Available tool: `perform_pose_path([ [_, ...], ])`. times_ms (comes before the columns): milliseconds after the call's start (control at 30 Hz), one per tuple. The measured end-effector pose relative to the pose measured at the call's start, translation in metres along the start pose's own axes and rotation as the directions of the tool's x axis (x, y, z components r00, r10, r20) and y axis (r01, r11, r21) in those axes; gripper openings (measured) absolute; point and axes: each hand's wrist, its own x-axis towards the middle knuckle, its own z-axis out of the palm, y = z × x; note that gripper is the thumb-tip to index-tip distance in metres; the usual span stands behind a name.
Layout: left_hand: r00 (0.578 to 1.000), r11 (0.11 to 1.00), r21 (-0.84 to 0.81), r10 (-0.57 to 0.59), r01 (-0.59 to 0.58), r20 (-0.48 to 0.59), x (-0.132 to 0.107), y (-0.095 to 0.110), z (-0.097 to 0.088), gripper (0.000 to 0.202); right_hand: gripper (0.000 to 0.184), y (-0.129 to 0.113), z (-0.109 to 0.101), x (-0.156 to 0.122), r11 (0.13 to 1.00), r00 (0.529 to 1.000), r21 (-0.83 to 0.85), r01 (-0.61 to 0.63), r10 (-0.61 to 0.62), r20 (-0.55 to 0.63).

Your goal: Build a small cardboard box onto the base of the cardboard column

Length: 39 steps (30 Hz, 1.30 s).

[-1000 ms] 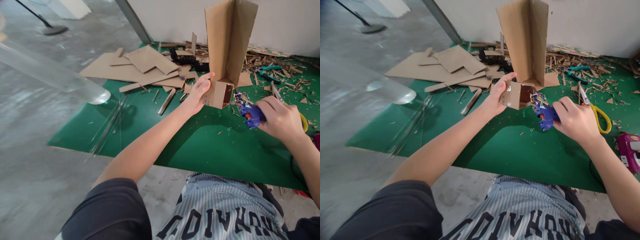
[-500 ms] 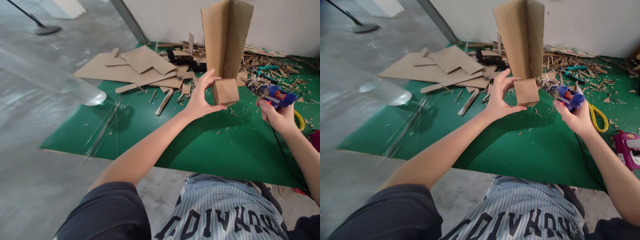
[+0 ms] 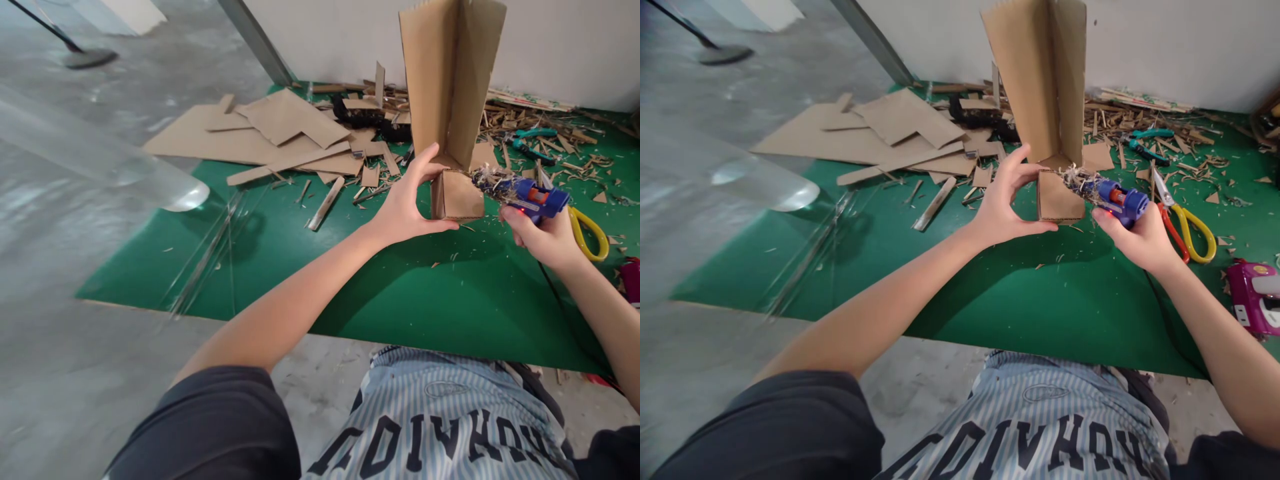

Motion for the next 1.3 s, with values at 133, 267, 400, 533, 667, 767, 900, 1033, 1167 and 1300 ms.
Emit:
perform_pose_path([
  [133, 0.998, 0.996, -0.072, -0.047, 0.044, -0.031, -0.003, 0.008, 0.004, 0.104, 0.037, -0.001, 0.002, -0.002, 0.994, 0.998, -0.096, 0.057, -0.055, 0.029],
  [267, 1.0, 0.998, -0.062, -0.025, 0.024, -0.018, -0.005, 0.004, 0.004, 0.105, 0.041, -0.002, 0.003, -0.003, 0.985, 0.996, -0.151, 0.084, -0.079, 0.038],
  [400, 0.987, 0.983, 0.103, 0.145, -0.151, 0.064, 0.001, -0.022, -0.001, 0.12, 0.038, -0.001, 0.003, -0.003, 0.978, 0.99, -0.155, 0.139, -0.133, 0.043],
  [533, 0.948, 0.909, 0.274, 0.286, -0.315, 0.142, 0.007, -0.043, -0.005, 0.13, 0.033, 0.002, 0.003, -0.001, 0.964, 0.98, -0.18, 0.197, -0.194, 0.035],
  [667, 0.93, 0.869, 0.332, 0.34, -0.368, 0.14, 0.008, -0.043, -0.006, 0.126, 0.032, 0.004, 0.002, 0.0, 0.952, 0.978, -0.225, 0.207, -0.209, 0.015],
  [767, 0.924, 0.857, 0.347, 0.361, -0.382, 0.127, 0.008, -0.041, -0.006, 0.124, 0.033, 0.005, 0.001, 0.0, 0.942, 0.977, -0.261, 0.209, -0.215, 0.004],
  [900, 0.918, 0.848, 0.352, 0.377, -0.397, 0.125, 0.01, -0.044, -0.006, 0.124, 0.033, 0.005, -0.001, 0.001, 0.933, 0.976, -0.295, 0.205, -0.219, -0.013],
  [1033, 0.914, 0.844, 0.351, 0.384, -0.405, 0.131, 0.01, -0.046, -0.006, 0.122, 0.037, 0.005, -0.002, 0.0, 0.928, 0.98, -0.327, 0.18, -0.199, -0.024],
  [1167, 0.908, 0.832, 0.366, 0.4, -0.416, 0.123, 0.011, -0.048, -0.008, 0.121, 0.041, 0.007, -0.005, 0.0, 0.932, 0.989, -0.344, 0.115, -0.139, -0.047],
  [1300, 0.904, 0.82, 0.386, 0.414, -0.422, 0.11, 0.012, -0.05, -0.008, 0.119, 0.04, 0.008, -0.009, 0.002, 0.939, 0.993, -0.333, 0.087, -0.109, -0.046],
])
